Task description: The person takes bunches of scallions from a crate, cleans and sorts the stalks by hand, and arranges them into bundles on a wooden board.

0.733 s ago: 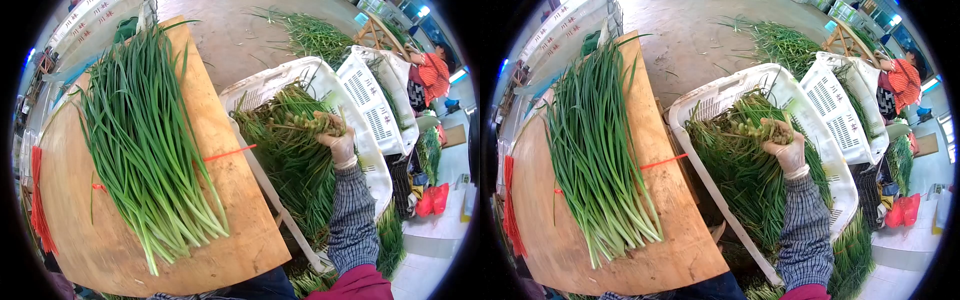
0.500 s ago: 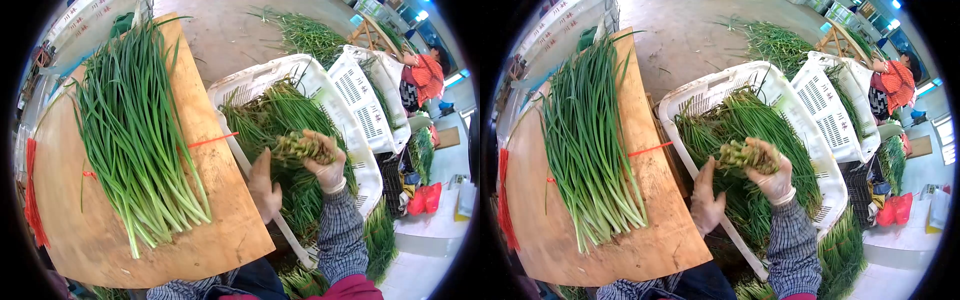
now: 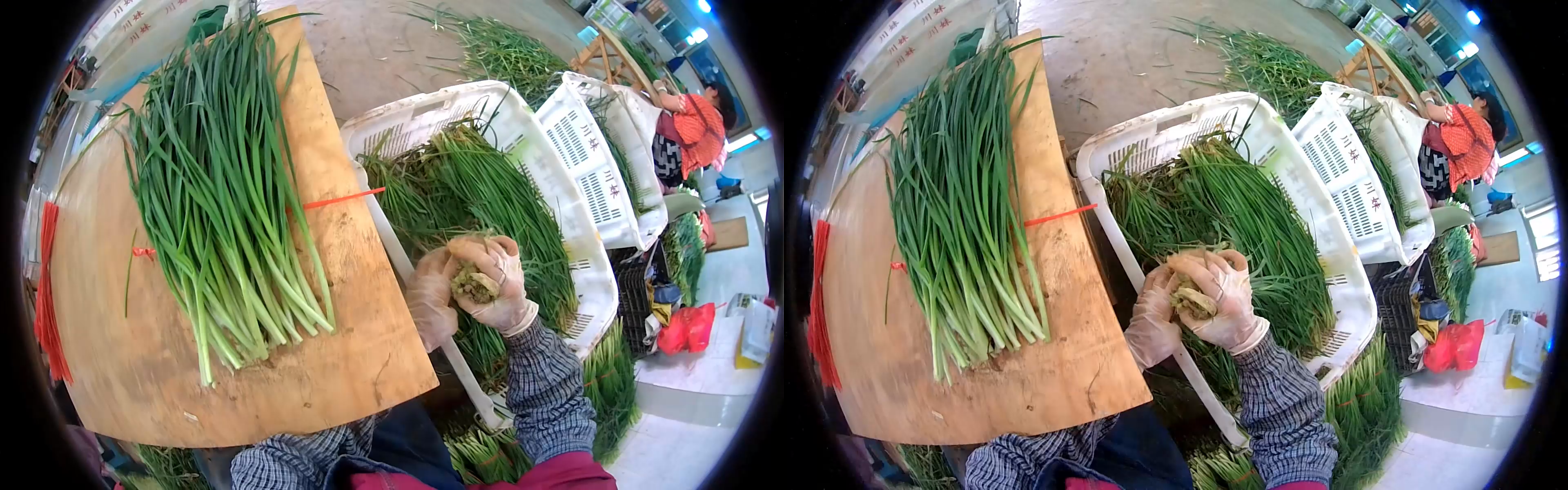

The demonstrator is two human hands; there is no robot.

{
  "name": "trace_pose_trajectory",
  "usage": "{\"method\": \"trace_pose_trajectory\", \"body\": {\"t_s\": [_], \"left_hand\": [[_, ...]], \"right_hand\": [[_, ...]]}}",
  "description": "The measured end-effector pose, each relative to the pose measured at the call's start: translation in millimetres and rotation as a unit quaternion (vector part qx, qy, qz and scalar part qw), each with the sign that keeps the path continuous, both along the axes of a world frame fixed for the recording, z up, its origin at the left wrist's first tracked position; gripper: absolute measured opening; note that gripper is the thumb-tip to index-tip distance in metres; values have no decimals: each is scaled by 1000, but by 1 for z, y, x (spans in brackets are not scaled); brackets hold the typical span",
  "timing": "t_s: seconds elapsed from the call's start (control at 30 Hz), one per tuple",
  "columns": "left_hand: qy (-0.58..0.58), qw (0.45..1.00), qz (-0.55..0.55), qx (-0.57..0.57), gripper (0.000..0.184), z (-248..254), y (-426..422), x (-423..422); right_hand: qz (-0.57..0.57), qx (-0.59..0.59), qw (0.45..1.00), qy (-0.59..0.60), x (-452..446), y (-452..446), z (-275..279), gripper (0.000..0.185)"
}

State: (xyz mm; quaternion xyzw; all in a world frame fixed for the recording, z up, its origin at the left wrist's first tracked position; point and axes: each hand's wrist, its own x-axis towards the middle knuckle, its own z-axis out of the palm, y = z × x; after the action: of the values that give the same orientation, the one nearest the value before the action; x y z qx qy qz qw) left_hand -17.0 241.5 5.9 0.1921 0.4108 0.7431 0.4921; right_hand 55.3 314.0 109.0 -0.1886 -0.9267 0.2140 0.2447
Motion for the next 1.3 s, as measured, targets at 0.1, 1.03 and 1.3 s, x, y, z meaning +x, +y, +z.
{"method": "trace_pose_trajectory", "body": {"t_s": [0.1, 1.03, 1.3], "left_hand": [[660, 734, -12, -163, 48, 14, -15, 3], [-7, 957, -169, 236, 52, 366, -238, -75], [-74, 988, 124, 61, 49, 321, -457, -140]], "right_hand": [[23, -20, 999, 23, 7, -2, 5, 43], [410, 373, 785, 276, -54, -241, 311, 31], [610, 318, 600, 408, -170, -400, 226, 26]]}}
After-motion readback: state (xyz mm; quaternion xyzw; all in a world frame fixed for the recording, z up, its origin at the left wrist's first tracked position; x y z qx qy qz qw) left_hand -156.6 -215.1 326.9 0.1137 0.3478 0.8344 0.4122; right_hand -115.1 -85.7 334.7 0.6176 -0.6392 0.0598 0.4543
